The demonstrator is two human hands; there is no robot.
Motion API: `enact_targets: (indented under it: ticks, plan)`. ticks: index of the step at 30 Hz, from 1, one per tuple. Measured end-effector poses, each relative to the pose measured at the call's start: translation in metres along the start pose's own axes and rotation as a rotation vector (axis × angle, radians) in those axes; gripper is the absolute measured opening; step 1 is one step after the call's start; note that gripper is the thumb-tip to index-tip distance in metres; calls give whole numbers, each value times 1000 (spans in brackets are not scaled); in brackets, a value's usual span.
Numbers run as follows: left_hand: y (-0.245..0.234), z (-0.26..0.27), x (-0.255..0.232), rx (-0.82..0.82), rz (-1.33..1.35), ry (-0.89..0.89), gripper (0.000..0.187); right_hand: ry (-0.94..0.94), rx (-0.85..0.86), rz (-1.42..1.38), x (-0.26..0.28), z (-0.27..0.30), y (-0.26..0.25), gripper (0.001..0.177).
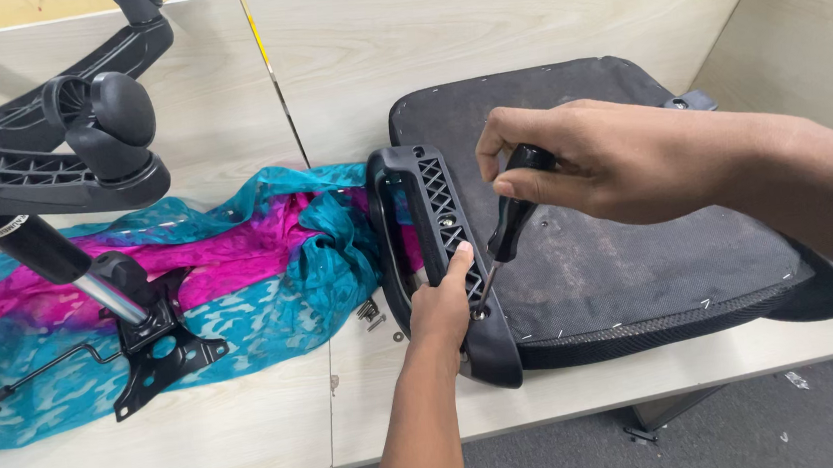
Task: The person uses a screwdriver to attach two black plastic armrests to a black chair seat. They align the armrests, insert screws, and tighten them to secure the parts to the seat.
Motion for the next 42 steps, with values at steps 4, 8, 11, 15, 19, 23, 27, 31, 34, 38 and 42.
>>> enact_targets:
  ticks: [4, 8, 11, 15, 19, 23, 27, 31, 34, 38, 42]
  plan:
    - [0, 0, 1, 0, -11, -1, 90, 217, 77, 145, 26, 3, -12, 40]
    - [0, 0, 1, -23, -36, -13, 93, 424, 63, 338, 37, -1, -13, 45]
    - [0, 0, 2, -29, -50, -27, 93, 326, -42, 276, 38, -3, -11, 41]
    - [0, -1, 2, -27, -60, -22, 94, 217, -45, 218, 28, -4, -7, 33]
    - [0, -2, 3, -30, -45, -11, 94, -310, -99, 96, 35, 0, -11, 32]
    - [0, -2, 3, -28, -59, -5, 93, 6, 10, 278, 36, -4, -8, 35]
    - [0, -2, 4, -40, -104, -17, 92, 282, 28, 454, 41, -9, -7, 43]
    - [1, -3, 4, -12, -67, -3, 91, 95, 49, 223, 47, -8, -11, 35]
    - [0, -4, 3, -25, -84, -26, 93, 97, 98, 241, 43, -5, -16, 43]
    - [0, 0, 1, -12, -88, -26, 90, 321, 104, 284, 33, -3, -17, 39]
    - [-1, 3, 0, -38, -164, -62, 90, 427, 82, 443, 23, -4, -10, 46]
Point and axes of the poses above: each hand's wrist, its own z-axis away from the middle knuckle, its own y-axis out of the palm, x = y × z, the point moved 3 cm from there along -z, towards the middle knuckle, and after that the axes turned 6 degrees about z, right-handed, at the moved point
